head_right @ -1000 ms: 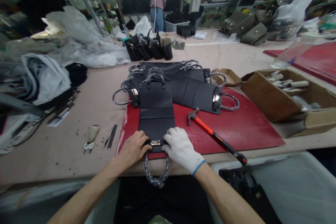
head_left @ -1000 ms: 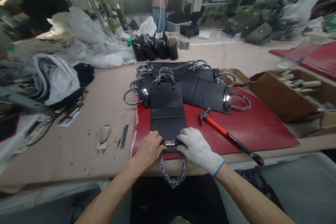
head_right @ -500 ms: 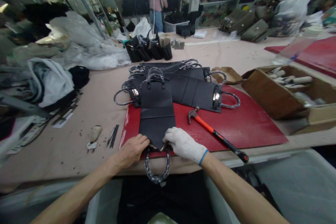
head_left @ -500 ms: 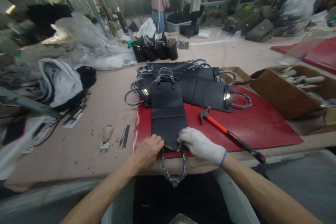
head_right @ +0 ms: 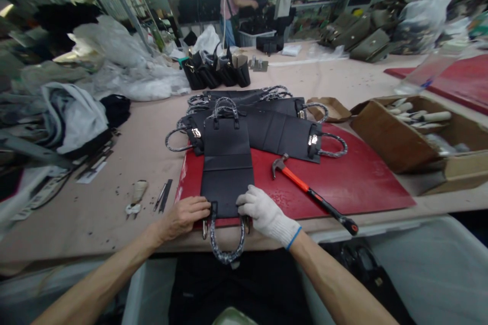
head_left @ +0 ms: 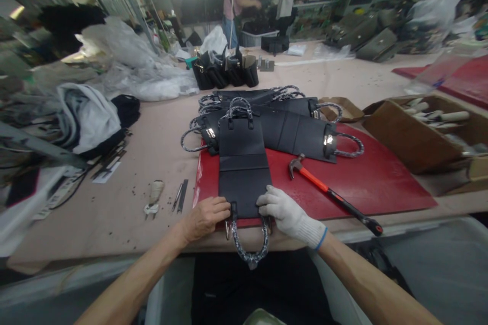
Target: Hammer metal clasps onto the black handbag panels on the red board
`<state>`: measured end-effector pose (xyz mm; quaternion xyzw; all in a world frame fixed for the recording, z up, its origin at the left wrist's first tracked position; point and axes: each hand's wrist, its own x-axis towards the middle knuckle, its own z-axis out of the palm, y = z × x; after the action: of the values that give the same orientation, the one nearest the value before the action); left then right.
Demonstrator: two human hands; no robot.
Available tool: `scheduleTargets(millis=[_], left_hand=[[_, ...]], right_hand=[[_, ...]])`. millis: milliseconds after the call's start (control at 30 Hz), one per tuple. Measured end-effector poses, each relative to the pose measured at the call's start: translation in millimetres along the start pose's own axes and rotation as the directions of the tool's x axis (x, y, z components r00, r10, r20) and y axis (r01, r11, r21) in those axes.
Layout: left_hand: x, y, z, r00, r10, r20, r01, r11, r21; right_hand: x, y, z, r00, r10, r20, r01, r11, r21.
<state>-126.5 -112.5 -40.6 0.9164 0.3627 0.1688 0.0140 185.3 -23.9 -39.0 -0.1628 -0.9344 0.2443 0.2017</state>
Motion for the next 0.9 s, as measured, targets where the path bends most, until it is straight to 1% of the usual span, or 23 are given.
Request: scheduleTargets(millis=[100,167,200,267,333,400,467,533,633,767,900], left_hand=[[0.2,1.7,-1.9,1.0,0.028,0.009,-0.028,0.999,0.029],[0.5,7.3,0.0,1.0,0.014,0.008,-0.014,0.998,0.067],[0.4,11.3,2.2,1.0,-0.003,-0.01,0.004,0.996,0.085],[-1.0,20.7,9.1,0.995,-0.062,-0.079,0.069,0.993,0.098],[-3.8,30.4,18.0,0.97,-0.172,-0.172,0.186,0.98,0.072],[-6.5,39.0,26.9,0.924,-0.293,-0.244,0.304,0.953,0.009],[-7.6,46.1,34.4,0.887,-0.368,-0.279,0.371,0.928,-0.045],[-6.3,51.9,40.0,0.878,-0.384,-0.287,0.382,0.922,-0.065],[-1.1,58.9,44.3,0.886,-0.373,-0.276,0.371,0.927,-0.063],[3.8,63.9,44.4,0.883,-0.375,-0.284,0.371,0.926,-0.068],[3.4,64.4,43.2,0.874,-0.406,-0.265,0.394,0.913,-0.1]], right_hand=[[-1.7,-2.2,0.5,0.999,0.022,-0.032,-0.022,1.0,0.009],[-3.9,-7.5,-1.1,0.996,0.052,-0.072,-0.049,0.998,0.042],[-5.5,-11.3,-2.5,0.992,0.077,-0.096,-0.07,0.995,0.072],[-9.5,-20.5,-5.3,0.982,0.138,-0.13,-0.121,0.983,0.136],[-12.7,-29.7,-6.2,0.971,0.2,-0.129,-0.183,0.974,0.136],[-13.7,-36.3,-3.6,0.957,0.26,-0.13,-0.256,0.965,0.049],[-12.6,-38.8,1.3,0.942,0.308,-0.134,-0.318,0.946,-0.058],[-11.2,-37.2,5.5,0.932,0.331,-0.149,-0.349,0.93,-0.117],[-10.7,-31.6,6.3,0.924,0.339,-0.179,-0.363,0.924,-0.123],[-10.0,-28.9,5.3,0.919,0.347,-0.189,-0.372,0.92,-0.122],[-5.5,-32.3,12.9,0.9,0.381,-0.211,-0.417,0.894,-0.164]])
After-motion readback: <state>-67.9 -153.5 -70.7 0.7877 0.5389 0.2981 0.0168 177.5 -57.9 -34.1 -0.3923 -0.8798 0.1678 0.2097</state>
